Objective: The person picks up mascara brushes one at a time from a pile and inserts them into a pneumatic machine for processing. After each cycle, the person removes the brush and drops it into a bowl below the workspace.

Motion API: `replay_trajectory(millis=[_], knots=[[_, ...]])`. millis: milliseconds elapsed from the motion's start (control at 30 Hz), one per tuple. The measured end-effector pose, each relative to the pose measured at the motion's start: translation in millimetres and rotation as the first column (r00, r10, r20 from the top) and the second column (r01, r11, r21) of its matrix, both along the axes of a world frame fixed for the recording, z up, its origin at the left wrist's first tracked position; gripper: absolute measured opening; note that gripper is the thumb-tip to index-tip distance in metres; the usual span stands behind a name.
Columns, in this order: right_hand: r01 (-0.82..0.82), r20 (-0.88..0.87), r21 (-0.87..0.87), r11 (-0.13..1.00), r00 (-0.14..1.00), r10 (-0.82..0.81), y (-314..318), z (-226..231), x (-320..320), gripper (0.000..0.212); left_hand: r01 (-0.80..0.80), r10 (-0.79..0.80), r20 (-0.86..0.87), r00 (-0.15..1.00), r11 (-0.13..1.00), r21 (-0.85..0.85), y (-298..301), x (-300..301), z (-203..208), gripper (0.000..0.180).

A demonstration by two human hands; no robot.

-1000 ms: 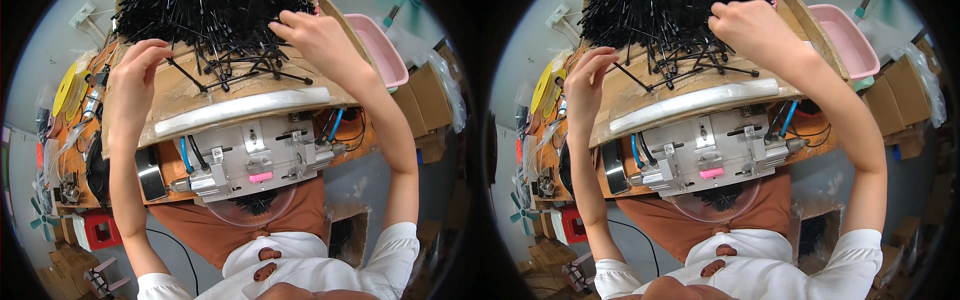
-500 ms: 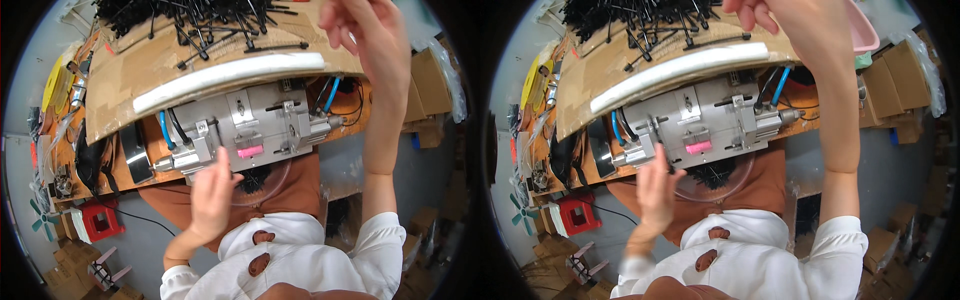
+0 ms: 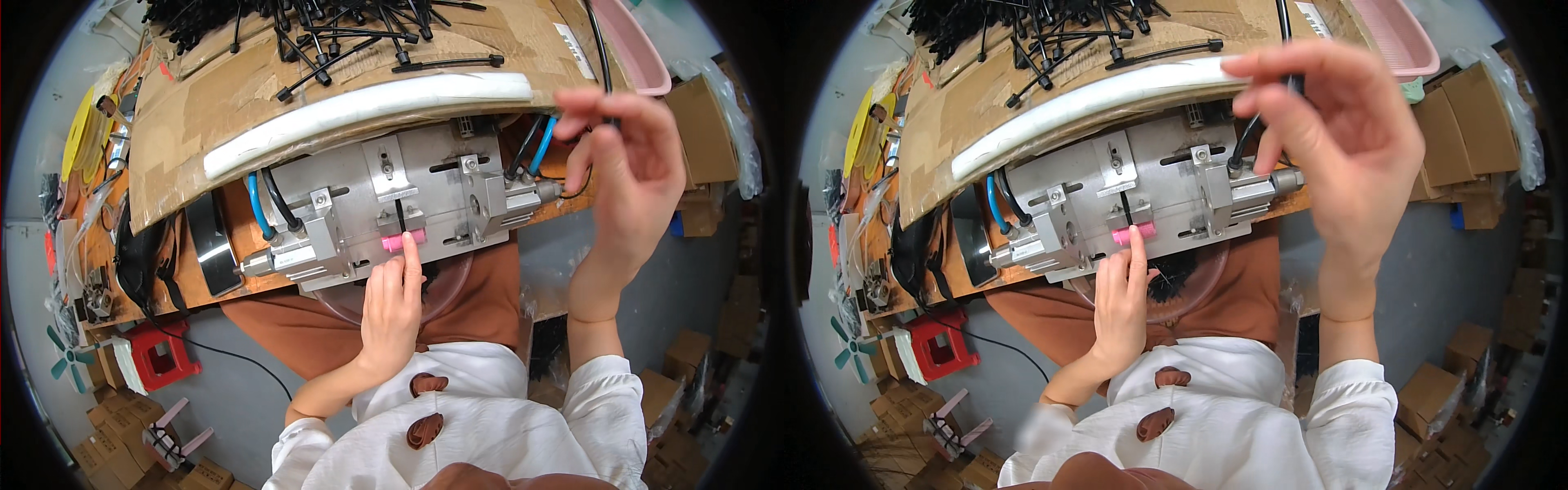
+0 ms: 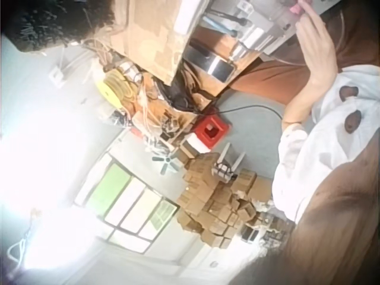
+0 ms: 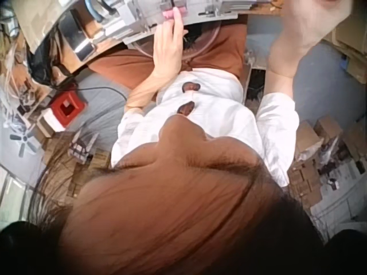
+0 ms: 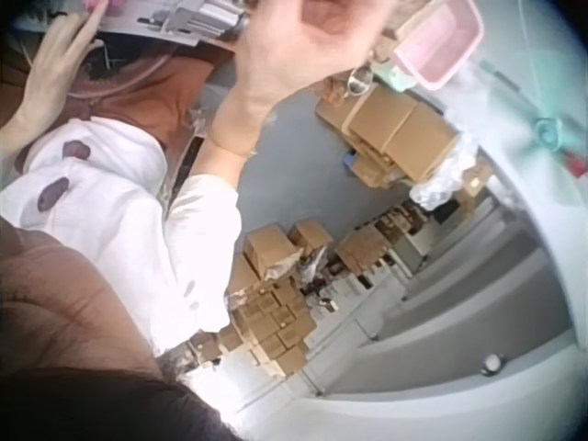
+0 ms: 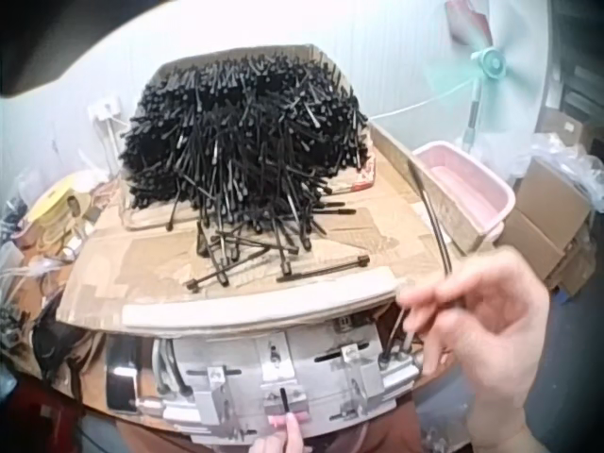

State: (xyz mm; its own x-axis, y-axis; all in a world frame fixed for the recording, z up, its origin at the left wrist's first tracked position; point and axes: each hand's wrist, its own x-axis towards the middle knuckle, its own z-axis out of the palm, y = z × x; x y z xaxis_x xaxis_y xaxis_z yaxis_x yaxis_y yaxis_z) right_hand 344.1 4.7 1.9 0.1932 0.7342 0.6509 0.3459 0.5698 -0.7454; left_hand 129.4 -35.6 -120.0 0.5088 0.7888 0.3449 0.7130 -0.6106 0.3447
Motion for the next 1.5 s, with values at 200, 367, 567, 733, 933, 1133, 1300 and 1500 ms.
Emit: replay_trajectory(millis=[200, 367, 567, 733, 933, 1133, 1300, 1500], knots=[[0.062, 0.424, -0.146, 0.987, 0.906, 0.005, -60.6, -69.7, -29.4, 0.059, 0.057, -0.059, -0.012, 0.998, 0.992, -0.112, 10.0, -7.6, 23.9, 0.062], [0.009, 0.478, -0.206, 0.979, 0.874, 0.092, -68.2, -125.7, -67.8, 0.068, -0.026, 0.001, 0.086, 0.996, 0.957, 0.290, 121.9, -25.4, 93.8, 0.032], [-0.055, 0.435, -0.254, 0.966, 0.885, 0.165, -57.5, -138.9, -80.8, 0.070, 0.163, -0.147, 0.189, 0.971, 0.984, -0.075, 185.6, -46.3, 112.5, 0.016], [-0.029, 0.439, -0.329, 0.944, 0.881, 0.179, -57.5, -128.0, -76.4, 0.065, 0.119, -0.106, 0.166, 0.980, 0.991, -0.067, 153.1, -51.8, 114.8, 0.017], [0.180, 0.743, 0.195, 0.964, 0.615, -0.265, 12.2, -44.1, -1.8, 0.044, 0.020, -0.047, 0.212, 0.976, 0.992, 0.125, 38.2, -43.8, 64.7, 0.072], [-0.025, 0.900, 0.058, 0.998, 0.435, -0.042, 96.0, 22.7, 39.4, 0.014, 0.054, -0.053, 0.106, 0.993, 0.999, -0.008, -4.8, -8.5, 9.3, 0.065], [0.087, 0.607, -0.480, 0.873, 0.752, 0.259, 69.4, 42.6, 41.8, 0.014, 0.002, 0.002, 0.062, 0.998, 0.998, -0.070, -1.5, 2.9, 2.3, 0.075], [-0.445, -0.361, -0.288, 0.848, 0.871, 0.334, 11.7, -6.5, 57.2, 0.030, -0.001, 0.001, -0.008, 1.000, 0.998, -0.066, 3.9, -0.1, 9.3, 0.070]])
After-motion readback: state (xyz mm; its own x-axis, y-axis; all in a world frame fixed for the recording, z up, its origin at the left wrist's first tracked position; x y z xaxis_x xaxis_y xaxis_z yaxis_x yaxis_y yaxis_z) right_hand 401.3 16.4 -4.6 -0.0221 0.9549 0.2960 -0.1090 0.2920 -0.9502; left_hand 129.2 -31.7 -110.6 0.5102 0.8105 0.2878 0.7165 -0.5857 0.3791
